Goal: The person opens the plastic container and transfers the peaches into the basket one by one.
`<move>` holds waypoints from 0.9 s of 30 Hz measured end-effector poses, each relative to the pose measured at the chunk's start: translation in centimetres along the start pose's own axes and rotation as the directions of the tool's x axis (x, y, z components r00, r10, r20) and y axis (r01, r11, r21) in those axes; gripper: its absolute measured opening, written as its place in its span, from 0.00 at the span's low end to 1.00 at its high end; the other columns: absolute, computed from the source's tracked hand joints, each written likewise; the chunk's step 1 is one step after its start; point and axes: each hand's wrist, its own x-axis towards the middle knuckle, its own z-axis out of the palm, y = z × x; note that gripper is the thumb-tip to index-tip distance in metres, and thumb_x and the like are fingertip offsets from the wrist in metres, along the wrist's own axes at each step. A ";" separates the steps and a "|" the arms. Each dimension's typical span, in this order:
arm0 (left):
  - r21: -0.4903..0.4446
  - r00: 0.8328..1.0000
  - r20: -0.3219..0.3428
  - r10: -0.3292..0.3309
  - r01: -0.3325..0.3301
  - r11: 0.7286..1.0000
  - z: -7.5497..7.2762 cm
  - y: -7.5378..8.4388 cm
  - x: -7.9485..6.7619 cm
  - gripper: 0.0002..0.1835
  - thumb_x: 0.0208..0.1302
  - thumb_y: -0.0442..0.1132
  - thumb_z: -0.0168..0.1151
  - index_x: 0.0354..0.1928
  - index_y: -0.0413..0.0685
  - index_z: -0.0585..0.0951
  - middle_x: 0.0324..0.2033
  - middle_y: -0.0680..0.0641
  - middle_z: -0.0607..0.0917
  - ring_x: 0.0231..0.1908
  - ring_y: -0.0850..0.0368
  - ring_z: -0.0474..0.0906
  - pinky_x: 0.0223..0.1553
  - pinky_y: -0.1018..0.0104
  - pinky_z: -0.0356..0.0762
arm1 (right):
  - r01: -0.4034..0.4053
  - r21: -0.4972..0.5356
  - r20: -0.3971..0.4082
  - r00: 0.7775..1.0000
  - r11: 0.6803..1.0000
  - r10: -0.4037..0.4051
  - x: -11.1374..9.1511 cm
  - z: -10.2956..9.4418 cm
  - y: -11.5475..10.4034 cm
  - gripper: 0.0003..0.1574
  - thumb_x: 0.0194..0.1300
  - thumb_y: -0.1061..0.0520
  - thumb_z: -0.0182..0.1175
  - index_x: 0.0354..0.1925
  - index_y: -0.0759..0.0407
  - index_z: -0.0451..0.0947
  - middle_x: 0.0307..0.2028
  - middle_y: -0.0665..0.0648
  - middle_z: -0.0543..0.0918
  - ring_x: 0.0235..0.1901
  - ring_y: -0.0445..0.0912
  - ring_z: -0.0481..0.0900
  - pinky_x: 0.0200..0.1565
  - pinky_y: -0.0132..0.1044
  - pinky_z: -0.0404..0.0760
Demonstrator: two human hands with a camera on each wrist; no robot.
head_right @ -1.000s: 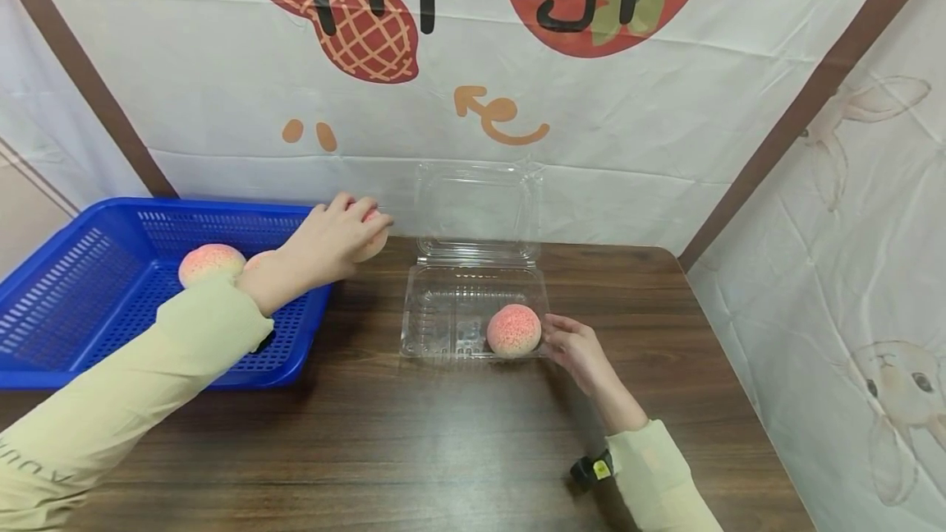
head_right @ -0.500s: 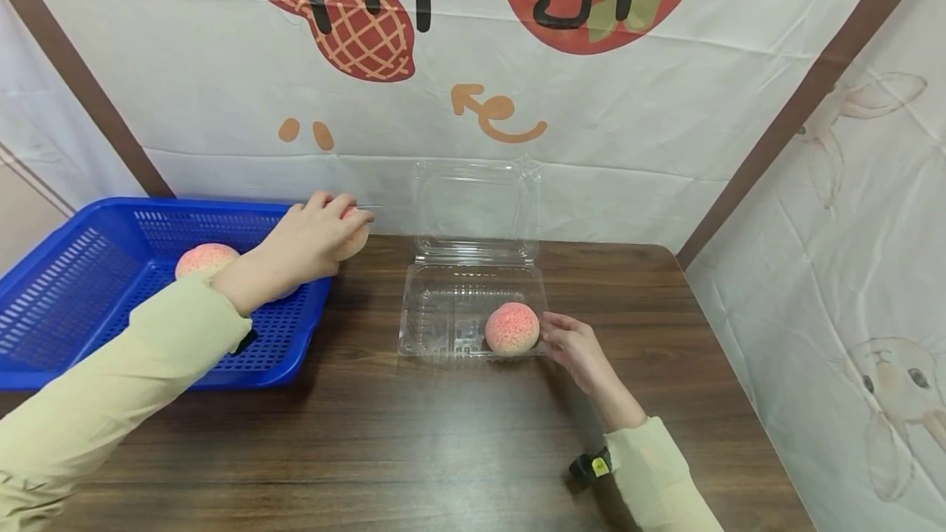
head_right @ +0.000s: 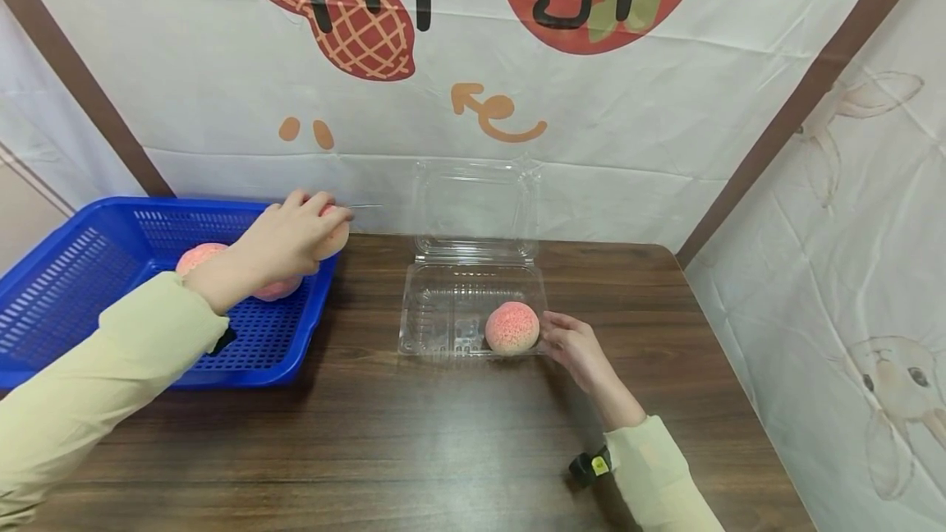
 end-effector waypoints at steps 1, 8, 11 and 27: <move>0.002 1.000 0.001 0.001 -0.001 1.000 0.0 -0.1 -0.1 0.32 0.39 0.27 0.69 0.52 0.45 0.71 0.46 0.38 0.71 0.46 0.35 0.65 0.34 0.43 0.71 | 0.000 0.001 0.002 1.000 1.000 0.000 0.0 0.0 0.0 0.30 0.65 0.70 0.37 0.64 0.77 0.47 0.62 0.77 0.56 0.58 0.50 0.66 0.53 0.37 0.71; 0.011 0.999 0.034 -0.013 0.012 1.000 -0.1 -0.6 -0.7 0.36 0.36 0.30 0.73 0.52 0.45 0.71 0.47 0.38 0.70 0.47 0.35 0.65 0.34 0.43 0.71 | 0.005 0.006 0.008 1.000 1.000 -0.005 0.0 0.0 0.1 0.30 0.65 0.70 0.37 0.64 0.78 0.47 0.62 0.77 0.55 0.59 0.51 0.64 0.53 0.36 0.71; 0.014 0.998 0.053 -0.026 0.025 1.000 0.0 -1.0 -0.8 0.36 0.35 0.30 0.74 0.52 0.45 0.71 0.46 0.38 0.71 0.46 0.35 0.65 0.34 0.42 0.71 | 0.005 0.001 0.008 1.000 1.000 -0.005 0.0 0.0 0.1 0.30 0.65 0.70 0.37 0.64 0.78 0.47 0.62 0.77 0.56 0.57 0.49 0.67 0.52 0.35 0.72; 0.010 0.996 0.072 -0.047 0.046 0.999 0.0 -2.4 -1.7 0.32 0.39 0.27 0.67 0.52 0.43 0.72 0.45 0.37 0.71 0.43 0.35 0.66 0.31 0.42 0.72 | 0.003 0.002 -0.001 1.000 1.000 -0.003 0.0 0.0 0.1 0.30 0.65 0.70 0.38 0.64 0.77 0.48 0.62 0.77 0.56 0.56 0.47 0.68 0.50 0.33 0.73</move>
